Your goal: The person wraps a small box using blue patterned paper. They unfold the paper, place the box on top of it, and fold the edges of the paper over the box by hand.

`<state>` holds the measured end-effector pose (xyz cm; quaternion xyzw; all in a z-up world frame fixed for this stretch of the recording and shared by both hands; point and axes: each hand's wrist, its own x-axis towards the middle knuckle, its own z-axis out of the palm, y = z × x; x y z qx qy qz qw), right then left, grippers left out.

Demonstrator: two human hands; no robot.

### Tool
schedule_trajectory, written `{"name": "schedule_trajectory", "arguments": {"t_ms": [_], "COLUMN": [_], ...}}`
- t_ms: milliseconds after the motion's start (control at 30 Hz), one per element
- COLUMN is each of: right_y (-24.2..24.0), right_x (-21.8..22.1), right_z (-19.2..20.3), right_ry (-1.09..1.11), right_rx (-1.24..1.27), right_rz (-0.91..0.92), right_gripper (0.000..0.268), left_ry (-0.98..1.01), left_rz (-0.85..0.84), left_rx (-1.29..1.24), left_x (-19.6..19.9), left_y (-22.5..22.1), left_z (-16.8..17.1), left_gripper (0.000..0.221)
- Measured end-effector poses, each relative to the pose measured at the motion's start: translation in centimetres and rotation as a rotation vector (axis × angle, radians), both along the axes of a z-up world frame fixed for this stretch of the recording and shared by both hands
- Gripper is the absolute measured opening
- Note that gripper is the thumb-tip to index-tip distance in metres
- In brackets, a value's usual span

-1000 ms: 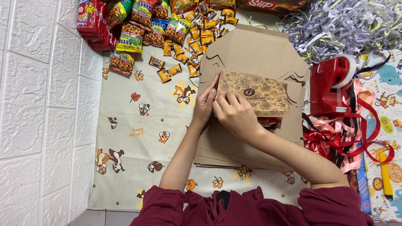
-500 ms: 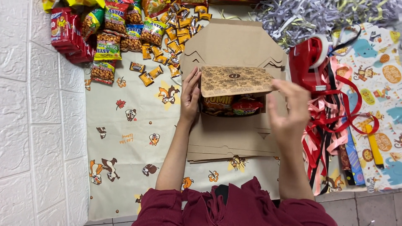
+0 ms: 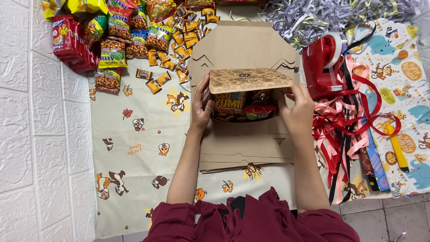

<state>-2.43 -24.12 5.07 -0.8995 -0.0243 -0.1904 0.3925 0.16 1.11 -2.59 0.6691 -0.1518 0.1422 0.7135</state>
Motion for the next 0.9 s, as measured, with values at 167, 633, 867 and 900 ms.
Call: {"name": "schedule_trajectory", "arguments": {"t_ms": [167, 633, 867, 900], "right_y": [-1.5, -2.1, -2.0, -2.1], "right_x": [0.1, 0.7, 0.8, 0.9], "right_z": [-1.6, -5.0, -4.4, -4.2], "right_ry": [-0.063, -0.129, -0.060, -0.038], "right_rx": [-0.178, -0.311, -0.299, -0.276], "right_rz": [-0.024, 0.045, 0.113, 0.141], "right_gripper": [0.011, 0.016, 0.013, 0.012], "left_ry": [-0.009, -0.060, -0.079, -0.078], "left_rz": [0.025, 0.057, 0.044, 0.037], "left_rx": [0.058, 0.049, 0.037, 0.028], "left_x": [0.1, 0.3, 0.1, 0.2], "left_y": [0.1, 0.1, 0.2, 0.1], "left_z": [-1.1, -1.7, -1.3, -1.0], "left_gripper": [0.067, 0.061, 0.059, 0.058]}}
